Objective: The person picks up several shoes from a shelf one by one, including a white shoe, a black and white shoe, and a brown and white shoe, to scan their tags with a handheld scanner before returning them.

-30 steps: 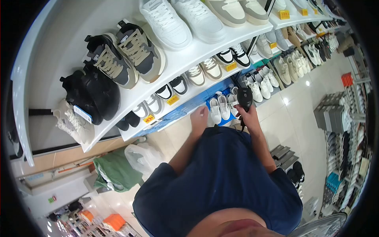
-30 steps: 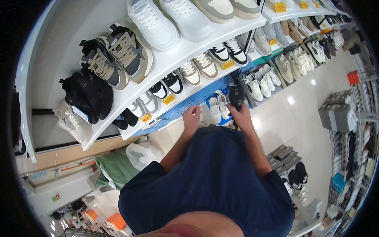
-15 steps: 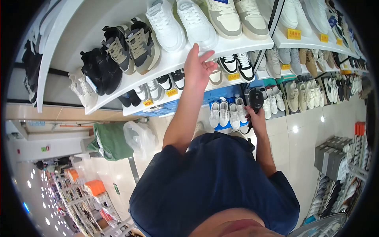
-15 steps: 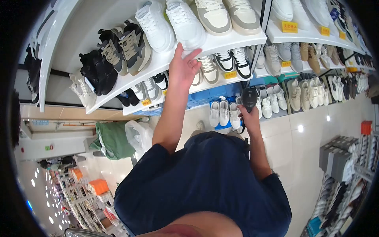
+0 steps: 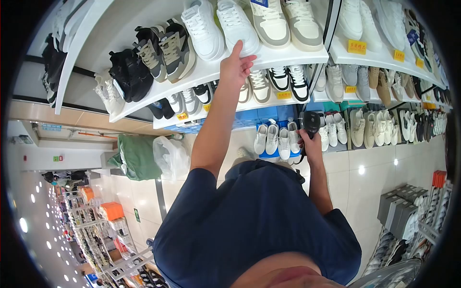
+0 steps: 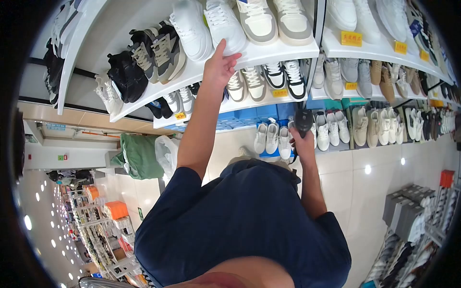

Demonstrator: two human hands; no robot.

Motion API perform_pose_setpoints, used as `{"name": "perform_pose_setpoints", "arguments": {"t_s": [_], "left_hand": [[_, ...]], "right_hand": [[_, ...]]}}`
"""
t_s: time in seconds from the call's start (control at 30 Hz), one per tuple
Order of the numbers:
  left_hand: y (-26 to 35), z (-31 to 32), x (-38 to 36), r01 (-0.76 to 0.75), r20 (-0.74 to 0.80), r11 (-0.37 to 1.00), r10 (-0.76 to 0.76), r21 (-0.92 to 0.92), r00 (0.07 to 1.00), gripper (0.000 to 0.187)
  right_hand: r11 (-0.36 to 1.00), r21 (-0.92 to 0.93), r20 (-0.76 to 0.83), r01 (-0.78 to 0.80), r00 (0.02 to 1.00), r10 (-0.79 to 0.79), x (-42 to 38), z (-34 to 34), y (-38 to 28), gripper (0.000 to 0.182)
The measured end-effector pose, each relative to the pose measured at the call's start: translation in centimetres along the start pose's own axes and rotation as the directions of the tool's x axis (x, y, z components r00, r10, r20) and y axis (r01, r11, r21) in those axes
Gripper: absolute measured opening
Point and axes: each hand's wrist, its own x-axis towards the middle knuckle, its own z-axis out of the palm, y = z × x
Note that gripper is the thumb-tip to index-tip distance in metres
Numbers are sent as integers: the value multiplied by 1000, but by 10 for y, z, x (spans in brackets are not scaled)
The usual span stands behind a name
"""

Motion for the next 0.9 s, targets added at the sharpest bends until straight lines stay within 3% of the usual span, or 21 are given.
{"name": "perform_pose_setpoints", "arguments": {"t_s": [0.17, 0.23, 0.43, 0.57, 0.63, 0.77, 0.83, 0.9], "left_hand": [[2, -2, 8, -24, 10, 998, 25, -64, 1000, 57], [2, -2, 3, -111, -6, 982, 111, -153, 994, 55], [-2, -14, -36, -260, 40, 958, 266, -119, 963, 40], [-13, -52, -69, -287, 23, 957, 288, -48, 957, 44], [-35, -99, -73, -304, 222, 944, 326, -128, 919, 43], [-72, -164, -113, -247, 300, 933, 321, -261, 898, 45], [-88, -188, -139, -136, 360, 916, 281, -377, 890, 57], [-114, -231, -149, 74, 587, 927, 169, -367, 792, 66]], "right_hand": [[1000, -11, -27, -6, 1000, 6, 3, -8, 4, 26], [1000, -6, -24, -13, 1000, 13, 4, -12, 8, 26], [998, -43, -17, -48, 999, 48, 7, -22, 18, 27], [999, -32, -27, -30, 999, 29, 3, -18, 11, 28], [997, -68, -23, -35, 999, 34, 3, -16, 14, 27], [998, -47, 20, 33, 999, -32, -6, 4, 7, 23], [997, -32, 63, 64, 996, -62, -10, 16, 8, 21], [995, -16, 104, 95, 990, -92, -16, 32, 7, 19]]}}
